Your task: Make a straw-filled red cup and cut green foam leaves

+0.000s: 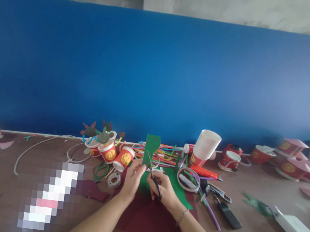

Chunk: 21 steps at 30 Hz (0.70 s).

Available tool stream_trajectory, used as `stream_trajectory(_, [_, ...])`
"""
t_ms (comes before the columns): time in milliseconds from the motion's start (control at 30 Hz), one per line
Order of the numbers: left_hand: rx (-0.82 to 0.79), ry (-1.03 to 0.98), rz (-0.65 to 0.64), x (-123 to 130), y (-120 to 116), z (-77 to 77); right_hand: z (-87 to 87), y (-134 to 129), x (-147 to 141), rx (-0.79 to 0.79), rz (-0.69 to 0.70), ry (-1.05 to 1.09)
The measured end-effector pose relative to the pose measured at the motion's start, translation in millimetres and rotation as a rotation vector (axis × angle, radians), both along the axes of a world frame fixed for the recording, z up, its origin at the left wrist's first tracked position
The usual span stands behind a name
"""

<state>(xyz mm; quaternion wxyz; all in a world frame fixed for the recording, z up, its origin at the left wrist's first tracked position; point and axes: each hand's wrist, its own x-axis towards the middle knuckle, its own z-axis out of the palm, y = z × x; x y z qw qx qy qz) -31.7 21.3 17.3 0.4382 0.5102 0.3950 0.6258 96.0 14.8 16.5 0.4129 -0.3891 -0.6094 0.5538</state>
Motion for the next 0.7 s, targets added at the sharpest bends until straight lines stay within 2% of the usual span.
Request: stream_trajectory(700, [0.002,-0.026,0.013,-1.4,1.1,-2.5,1.7,-1.0,-0.4,-0.002,0.009,-0.018])
